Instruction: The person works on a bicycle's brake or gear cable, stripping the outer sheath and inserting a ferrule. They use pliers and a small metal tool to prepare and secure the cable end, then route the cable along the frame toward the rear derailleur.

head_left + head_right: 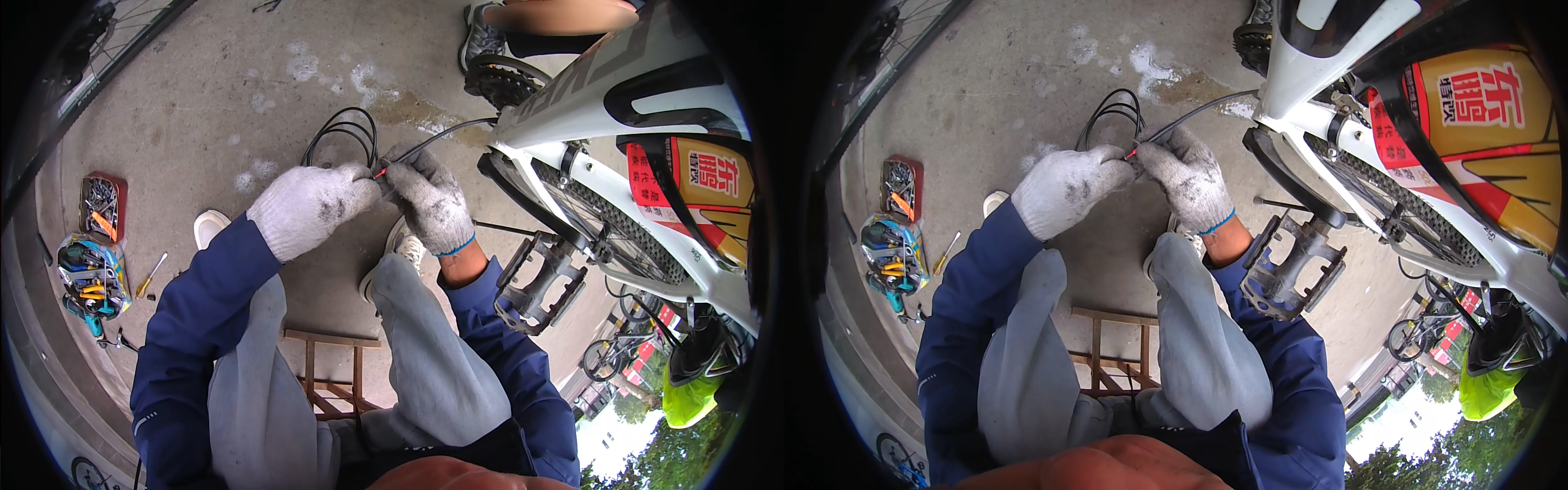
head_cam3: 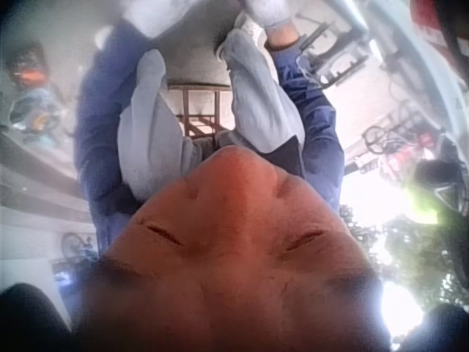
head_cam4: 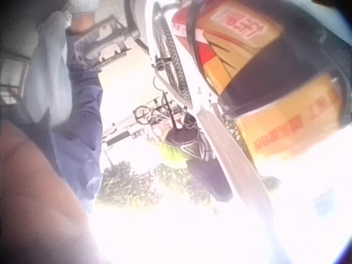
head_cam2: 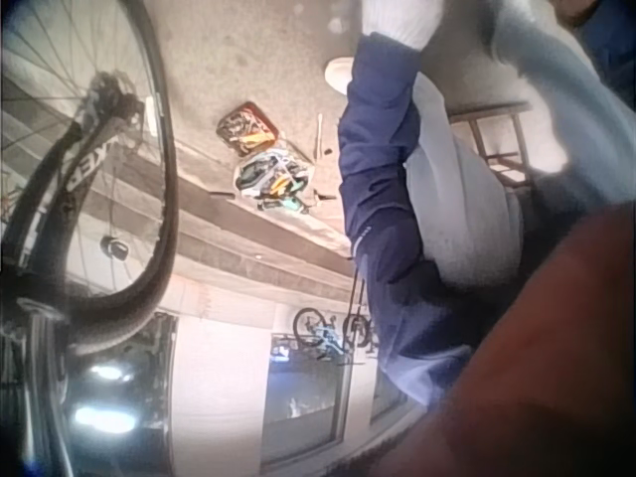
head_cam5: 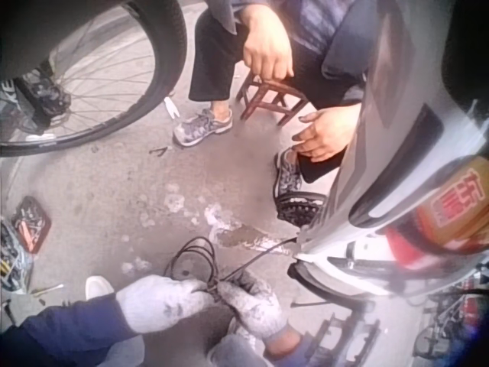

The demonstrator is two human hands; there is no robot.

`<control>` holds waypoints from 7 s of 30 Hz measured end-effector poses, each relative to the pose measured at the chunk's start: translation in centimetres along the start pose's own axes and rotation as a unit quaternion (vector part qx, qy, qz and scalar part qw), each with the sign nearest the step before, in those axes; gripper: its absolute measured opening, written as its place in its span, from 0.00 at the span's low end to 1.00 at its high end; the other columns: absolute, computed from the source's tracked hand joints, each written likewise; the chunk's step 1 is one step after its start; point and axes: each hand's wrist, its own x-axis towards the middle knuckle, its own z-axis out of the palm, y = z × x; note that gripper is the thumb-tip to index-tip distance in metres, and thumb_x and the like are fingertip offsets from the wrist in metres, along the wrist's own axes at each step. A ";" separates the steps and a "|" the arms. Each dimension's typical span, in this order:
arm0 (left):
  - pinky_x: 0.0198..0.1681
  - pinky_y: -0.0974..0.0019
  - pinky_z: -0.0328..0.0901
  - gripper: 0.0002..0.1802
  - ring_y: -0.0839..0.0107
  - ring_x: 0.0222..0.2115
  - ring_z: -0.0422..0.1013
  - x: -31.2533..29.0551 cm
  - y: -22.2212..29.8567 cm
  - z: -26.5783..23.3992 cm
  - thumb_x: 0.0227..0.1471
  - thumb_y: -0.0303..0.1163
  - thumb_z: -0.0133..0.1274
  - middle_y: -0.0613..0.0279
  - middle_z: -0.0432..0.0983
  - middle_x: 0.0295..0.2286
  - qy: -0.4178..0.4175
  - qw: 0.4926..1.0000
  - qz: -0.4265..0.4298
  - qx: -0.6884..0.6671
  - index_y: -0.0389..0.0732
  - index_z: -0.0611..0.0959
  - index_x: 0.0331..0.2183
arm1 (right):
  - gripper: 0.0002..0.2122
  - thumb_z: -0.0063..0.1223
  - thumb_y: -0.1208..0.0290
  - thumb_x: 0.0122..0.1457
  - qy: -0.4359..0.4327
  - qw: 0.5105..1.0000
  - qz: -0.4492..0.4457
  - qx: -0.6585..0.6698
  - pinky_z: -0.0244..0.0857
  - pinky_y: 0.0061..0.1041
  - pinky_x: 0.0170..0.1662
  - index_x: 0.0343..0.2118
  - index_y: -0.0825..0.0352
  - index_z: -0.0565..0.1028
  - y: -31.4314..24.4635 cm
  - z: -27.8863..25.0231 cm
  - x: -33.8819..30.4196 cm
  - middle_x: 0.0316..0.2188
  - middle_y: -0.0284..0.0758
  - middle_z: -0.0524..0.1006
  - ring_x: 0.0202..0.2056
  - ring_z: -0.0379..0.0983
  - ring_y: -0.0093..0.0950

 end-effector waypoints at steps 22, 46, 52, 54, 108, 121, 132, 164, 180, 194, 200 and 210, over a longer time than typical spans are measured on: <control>0.29 0.54 0.74 0.09 0.54 0.28 0.80 1.4 0.3 0.1 0.62 0.31 0.54 0.53 0.79 0.31 0.000 0.998 0.010 0.061 0.44 0.82 0.44 | 0.09 0.65 0.71 0.64 0.029 0.989 -0.032 -0.140 0.71 0.22 0.43 0.43 0.70 0.81 -0.3 -0.3 0.5 0.35 0.32 0.83 0.36 0.76 0.20; 0.53 0.62 0.72 0.12 0.63 0.44 0.78 -4.2 1.7 -1.6 0.66 0.30 0.51 0.53 0.83 0.45 0.241 0.757 -0.336 -0.505 0.33 0.80 0.46 | 0.15 0.59 0.70 0.68 0.009 0.999 0.004 -0.030 0.75 0.29 0.53 0.53 0.72 0.77 1.0 -0.4 0.9 0.44 0.36 0.82 0.44 0.80 0.28; 0.45 0.63 0.72 0.10 0.68 0.37 0.78 -2.8 3.0 1.0 0.66 0.30 0.54 0.54 0.81 0.35 0.180 0.859 -0.279 -0.389 0.35 0.81 0.45 | 0.15 0.59 0.70 0.68 0.016 0.999 0.007 -0.027 0.74 0.29 0.52 0.54 0.72 0.76 1.1 -0.3 0.9 0.44 0.36 0.82 0.44 0.80 0.28; 0.41 0.63 0.72 0.09 0.69 0.34 0.78 -2.3 3.1 1.7 0.65 0.29 0.55 0.55 0.81 0.32 0.184 0.839 -0.279 -0.430 0.36 0.81 0.44 | 0.15 0.59 0.69 0.69 0.015 1.000 0.007 -0.019 0.74 0.29 0.52 0.54 0.72 0.76 1.2 -0.4 0.9 0.44 0.36 0.82 0.44 0.80 0.28; 0.30 0.67 0.72 0.06 0.75 0.25 0.76 -0.6 3.7 2.7 0.65 0.26 0.57 0.60 0.80 0.28 0.224 0.825 -0.270 -0.443 0.35 0.82 0.43 | 0.21 0.53 0.60 0.74 -0.116 0.950 0.034 0.287 0.75 0.39 0.59 0.58 0.73 0.73 1.7 0.2 0.8 0.50 0.43 0.80 0.51 0.79 0.35; 0.32 0.68 0.73 0.07 0.75 0.27 0.76 -0.4 3.7 2.8 0.66 0.25 0.56 0.59 0.80 0.30 0.214 0.832 -0.286 -0.424 0.35 0.81 0.45 | 0.15 0.51 0.63 0.75 0.002 0.979 0.025 0.203 0.79 0.35 0.50 0.53 0.71 0.75 2.2 -0.4 1.9 0.44 0.40 0.80 0.42 0.81 0.31; 0.32 0.68 0.72 0.08 0.76 0.27 0.76 -0.2 3.9 2.7 0.67 0.26 0.55 0.61 0.80 0.31 0.187 0.833 -0.302 -0.424 0.34 0.80 0.46 | 0.14 0.51 0.63 0.75 0.022 0.976 0.011 0.218 0.77 0.30 0.47 0.52 0.70 0.76 2.3 -0.3 2.2 0.42 0.38 0.81 0.40 0.80 0.29; 0.31 0.67 0.72 0.10 0.74 0.25 0.77 0.2 3.7 3.2 0.65 0.29 0.57 0.60 0.81 0.28 0.225 0.848 -0.277 -0.391 0.34 0.82 0.45 | 0.23 0.51 0.58 0.75 -0.104 0.967 0.031 0.230 0.76 0.39 0.56 0.60 0.74 0.71 2.8 -0.3 1.7 0.50 0.45 0.80 0.49 0.80 0.37; 0.31 0.68 0.72 0.07 0.74 0.27 0.77 0.2 3.2 3.5 0.66 0.26 0.56 0.59 0.81 0.29 0.219 0.862 -0.260 -0.376 0.34 0.82 0.44 | 0.14 0.54 0.67 0.73 -0.106 0.939 0.065 0.320 0.79 0.42 0.48 0.54 0.72 0.73 4.0 -0.5 1.9 0.42 0.41 0.80 0.42 0.81 0.37; 0.32 0.68 0.73 0.08 0.75 0.28 0.77 0.3 3.4 3.2 0.66 0.25 0.56 0.59 0.81 0.31 0.207 0.842 -0.283 -0.409 0.33 0.81 0.45 | 0.17 0.51 0.64 0.74 -0.150 0.918 0.051 0.364 0.76 0.46 0.49 0.58 0.72 0.72 3.6 -0.5 2.1 0.49 0.45 0.79 0.49 0.78 0.43; 0.32 0.69 0.73 0.08 0.75 0.28 0.77 0.4 3.4 3.4 0.66 0.26 0.56 0.59 0.81 0.32 0.209 0.846 -0.273 -0.408 0.33 0.81 0.45 | 0.18 0.50 0.62 0.74 -0.132 0.939 0.044 0.313 0.78 0.48 0.43 0.56 0.73 0.72 4.6 -0.7 2.9 0.44 0.44 0.78 0.42 0.79 0.42; 0.33 0.68 0.73 0.08 0.74 0.28 0.77 0.4 3.1 3.3 0.66 0.26 0.56 0.59 0.81 0.32 0.205 0.850 -0.273 -0.401 0.34 0.81 0.45 | 0.19 0.50 0.60 0.74 -0.170 0.921 0.025 0.350 0.75 0.49 0.46 0.55 0.73 0.72 3.8 -0.4 2.1 0.49 0.48 0.79 0.43 0.80 0.45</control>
